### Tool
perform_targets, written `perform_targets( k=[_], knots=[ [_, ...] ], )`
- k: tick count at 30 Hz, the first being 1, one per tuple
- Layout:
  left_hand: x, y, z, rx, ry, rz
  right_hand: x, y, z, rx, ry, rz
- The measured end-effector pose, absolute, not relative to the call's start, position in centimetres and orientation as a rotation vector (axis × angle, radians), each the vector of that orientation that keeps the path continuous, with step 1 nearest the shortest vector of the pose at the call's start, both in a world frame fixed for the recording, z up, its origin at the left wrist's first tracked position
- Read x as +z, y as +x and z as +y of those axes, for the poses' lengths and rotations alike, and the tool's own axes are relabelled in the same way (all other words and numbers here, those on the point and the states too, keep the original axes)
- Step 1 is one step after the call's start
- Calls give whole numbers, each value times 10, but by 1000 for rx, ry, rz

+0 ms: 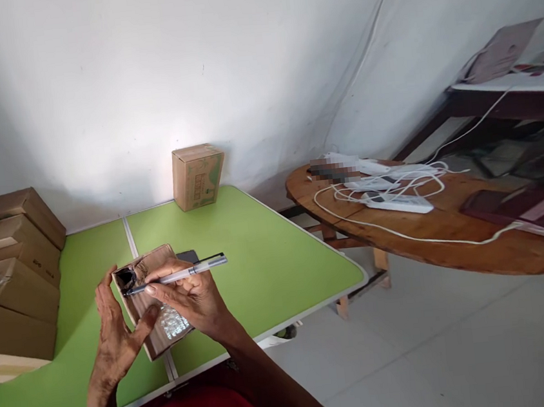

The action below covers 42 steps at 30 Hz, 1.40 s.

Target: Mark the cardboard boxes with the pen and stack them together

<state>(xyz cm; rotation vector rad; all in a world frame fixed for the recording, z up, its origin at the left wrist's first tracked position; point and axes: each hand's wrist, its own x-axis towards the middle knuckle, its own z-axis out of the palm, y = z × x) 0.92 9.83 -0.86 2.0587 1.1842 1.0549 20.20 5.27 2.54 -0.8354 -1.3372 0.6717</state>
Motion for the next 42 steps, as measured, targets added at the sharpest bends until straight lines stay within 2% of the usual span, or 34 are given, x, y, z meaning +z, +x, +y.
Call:
perform_targets(
  k=[13, 30, 34, 36, 40, 42],
  knots=[
    [-4, 9, 96, 1014, 2024, 1213, 31, 217, 49, 626, -958, -1287],
    [-3, 6, 96, 1031, 1998, 1217, 39, 203, 75, 637, -765, -1118],
    [-4, 2, 99, 1007, 2006, 1246, 37, 224, 78, 532, -808, -1018],
    [-7, -1, 101, 1005, 2016, 1251, 28, 248, 79, 417, -984, -947],
    [-10, -4, 105, 1031, 2008, 1248, -5, 301, 75, 327, -1948, -1105],
    [-7, -3, 106, 1021, 1994, 1254, -25, 317, 73, 369, -2266, -1175]
  ],
)
